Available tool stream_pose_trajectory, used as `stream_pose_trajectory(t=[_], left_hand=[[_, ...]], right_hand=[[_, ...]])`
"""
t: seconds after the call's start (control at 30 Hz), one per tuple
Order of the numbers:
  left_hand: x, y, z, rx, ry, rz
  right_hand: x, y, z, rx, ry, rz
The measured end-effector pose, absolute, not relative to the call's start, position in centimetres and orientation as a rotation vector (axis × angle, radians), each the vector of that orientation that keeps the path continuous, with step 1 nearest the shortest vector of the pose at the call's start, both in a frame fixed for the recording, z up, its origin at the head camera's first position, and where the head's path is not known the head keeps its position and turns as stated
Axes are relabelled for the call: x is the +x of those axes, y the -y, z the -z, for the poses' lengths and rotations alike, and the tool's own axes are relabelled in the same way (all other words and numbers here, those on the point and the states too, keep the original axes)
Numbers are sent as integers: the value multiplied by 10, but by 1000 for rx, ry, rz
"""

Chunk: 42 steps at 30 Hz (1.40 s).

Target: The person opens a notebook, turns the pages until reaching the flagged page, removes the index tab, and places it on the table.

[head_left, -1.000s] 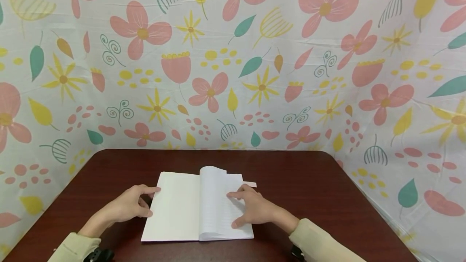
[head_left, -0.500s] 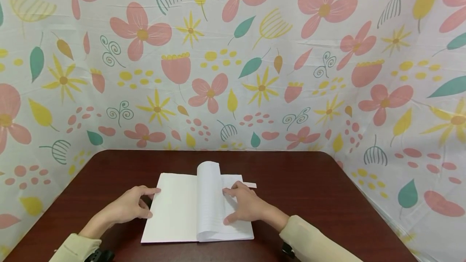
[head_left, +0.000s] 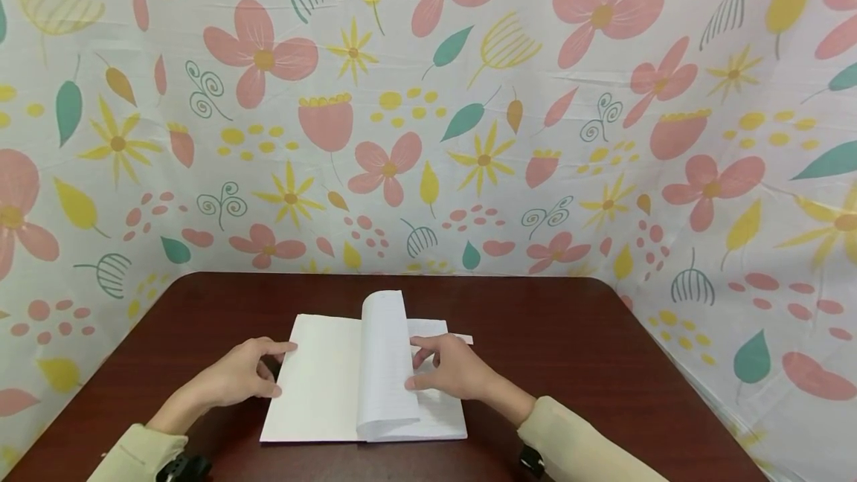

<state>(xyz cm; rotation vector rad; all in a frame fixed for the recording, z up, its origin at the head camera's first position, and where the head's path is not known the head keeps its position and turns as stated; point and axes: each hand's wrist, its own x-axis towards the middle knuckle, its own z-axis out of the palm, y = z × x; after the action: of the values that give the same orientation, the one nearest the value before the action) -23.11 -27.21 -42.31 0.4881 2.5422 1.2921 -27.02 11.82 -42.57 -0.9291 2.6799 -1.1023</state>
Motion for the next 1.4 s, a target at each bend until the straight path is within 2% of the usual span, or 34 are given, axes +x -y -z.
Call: stream_pose_trajectory(t=[0.5,1.1,1.4], left_hand=[[-232,271,424,495,-2535,-1301],[-232,271,421,453,-2532,-1307],[-229,269,419,431,-2535,-1330]], right_hand=[[-269,-113,420,-957,-2645,1236],[-264,-90,411,-777,-2301,1535],[-262,-72,413,-799,-2287,1551]])
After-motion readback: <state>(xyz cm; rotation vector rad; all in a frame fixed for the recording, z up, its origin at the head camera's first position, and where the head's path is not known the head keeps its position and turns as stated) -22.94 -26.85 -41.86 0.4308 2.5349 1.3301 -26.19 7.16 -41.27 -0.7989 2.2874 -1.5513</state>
